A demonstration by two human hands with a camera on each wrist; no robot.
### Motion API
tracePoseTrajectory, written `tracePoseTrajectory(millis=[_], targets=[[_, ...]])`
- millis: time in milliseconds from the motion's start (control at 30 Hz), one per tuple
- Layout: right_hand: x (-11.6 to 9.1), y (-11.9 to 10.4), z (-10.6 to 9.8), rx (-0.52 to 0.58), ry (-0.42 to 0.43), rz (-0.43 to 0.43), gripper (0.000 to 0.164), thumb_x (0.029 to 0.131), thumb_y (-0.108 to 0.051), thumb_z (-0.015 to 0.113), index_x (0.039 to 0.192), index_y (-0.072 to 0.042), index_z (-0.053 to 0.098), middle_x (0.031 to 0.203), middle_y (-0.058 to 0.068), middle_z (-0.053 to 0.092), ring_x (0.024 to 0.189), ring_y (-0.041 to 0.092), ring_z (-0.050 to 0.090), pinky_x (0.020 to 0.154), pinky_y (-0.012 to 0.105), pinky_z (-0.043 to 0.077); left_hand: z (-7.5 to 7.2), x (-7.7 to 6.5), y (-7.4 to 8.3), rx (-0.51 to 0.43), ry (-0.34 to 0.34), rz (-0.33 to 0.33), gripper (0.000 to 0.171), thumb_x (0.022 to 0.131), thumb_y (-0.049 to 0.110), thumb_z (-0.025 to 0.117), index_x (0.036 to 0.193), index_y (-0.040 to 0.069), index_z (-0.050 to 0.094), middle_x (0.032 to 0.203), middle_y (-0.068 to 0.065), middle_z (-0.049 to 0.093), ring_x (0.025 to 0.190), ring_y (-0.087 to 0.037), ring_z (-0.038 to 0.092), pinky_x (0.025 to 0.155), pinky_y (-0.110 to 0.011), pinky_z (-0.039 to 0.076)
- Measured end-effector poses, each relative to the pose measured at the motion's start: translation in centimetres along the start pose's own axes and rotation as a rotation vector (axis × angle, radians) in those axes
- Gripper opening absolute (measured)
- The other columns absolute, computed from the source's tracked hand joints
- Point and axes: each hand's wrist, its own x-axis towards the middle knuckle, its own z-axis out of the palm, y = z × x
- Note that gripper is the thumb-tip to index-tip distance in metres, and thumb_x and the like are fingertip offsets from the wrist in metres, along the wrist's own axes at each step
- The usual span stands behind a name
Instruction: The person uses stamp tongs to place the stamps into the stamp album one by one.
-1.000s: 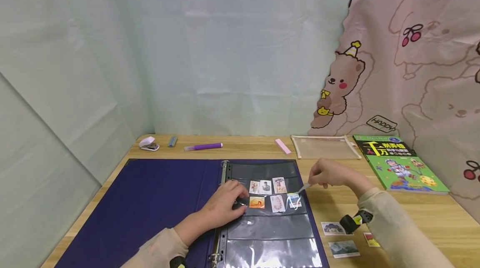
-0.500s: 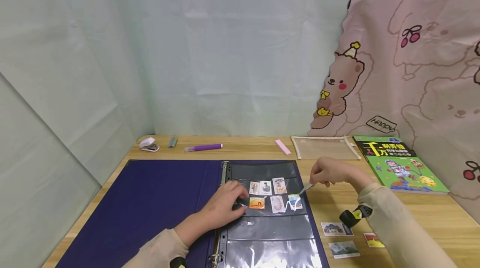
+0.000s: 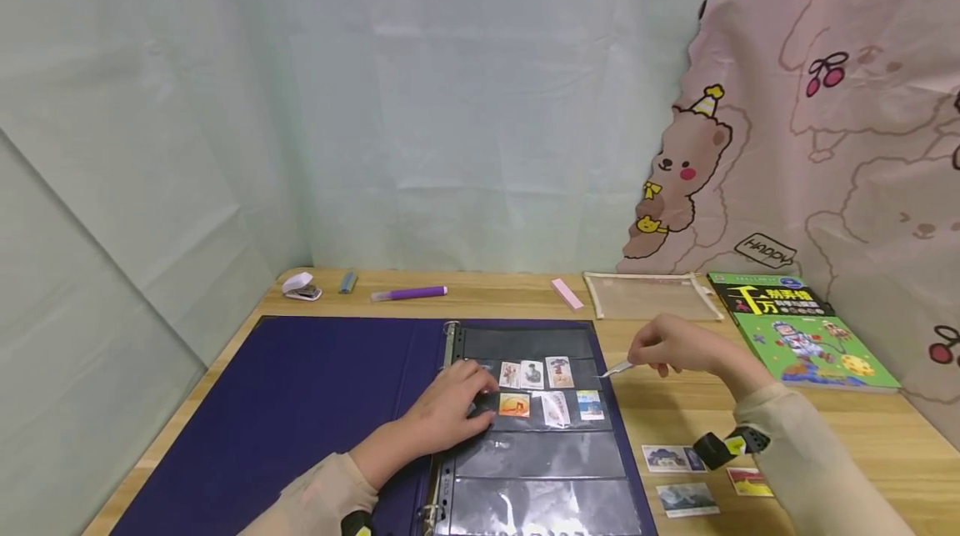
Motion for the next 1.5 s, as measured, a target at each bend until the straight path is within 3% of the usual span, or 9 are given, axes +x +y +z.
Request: tracePoseTrajectory(millis=[267, 433, 667, 1033, 1500], targets=[[-2.0, 0.4, 0.1, 0.057, 0.019, -0.043, 0.017, 0.087, -0.022, 0.057, 0.082, -0.008, 0.066, 0.062, 0.004, 0.058, 0.052, 0.009, 0.052, 0.046, 0.027, 0.044, -0.2, 0.1, 0.1, 0.001, -0.056, -0.012, 0.03, 0.08, 0.035, 0.063, 0.105, 0.019, 0.059, 0.095, 0.007, 0.052, 0.091, -0.01, 0.047, 0.082, -0.031, 0.04], [-2.6, 0.9, 0.4, 0.074, 0.032, -0.063, 0.022, 0.087, -0.023, 0.056, 0.085, -0.002, 0.064, 0.064, 0.004, 0.059, 0.053, 0.01, 0.054, 0.046, 0.026, 0.044, -0.1, 0.2, 0.1, -0.002, -0.048, -0.015, 0.031, 0.078, 0.035, 0.065, 0.104, 0.018, 0.06, 0.095, 0.007, 0.052, 0.091, -0.01, 0.047, 0.079, -0.031, 0.04], [-1.3, 1.0, 0.9, 0.033, 0.04, -0.07, 0.022, 0.086, -0.022, 0.058, 0.086, -0.001, 0.066, 0.061, 0.002, 0.055, 0.051, 0.01, 0.052, 0.044, 0.024, 0.042, 0.2, 0.0, -0.3, -0.014, -0.036, -0.002, 0.031, 0.078, 0.034, 0.066, 0.105, 0.019, 0.059, 0.093, 0.007, 0.051, 0.087, -0.008, 0.045, 0.076, -0.029, 0.039], [0.7, 0.5, 1.3, -0.029, -0.024, -0.038, 0.015, 0.082, -0.014, 0.058, 0.077, -0.002, 0.066, 0.053, -0.003, 0.047, 0.045, 0.008, 0.045, 0.041, 0.023, 0.037, 0.2, -0.2, -0.3, -0.017, -0.019, 0.006, 0.029, 0.078, 0.033, 0.065, 0.104, 0.02, 0.058, 0.091, 0.008, 0.05, 0.088, -0.007, 0.043, 0.078, -0.028, 0.038], [1.9, 0.2, 0.5, 0.031, -0.12, 0.04, 0.019, 0.078, -0.013, 0.058, 0.074, 0.005, 0.062, 0.05, -0.005, 0.041, 0.044, 0.007, 0.037, 0.042, 0.019, 0.031, 0.0, -0.2, -0.2, -0.013, -0.036, -0.001, 0.029, 0.079, 0.033, 0.065, 0.104, 0.02, 0.059, 0.092, 0.007, 0.05, 0.089, -0.008, 0.044, 0.08, -0.03, 0.038]])
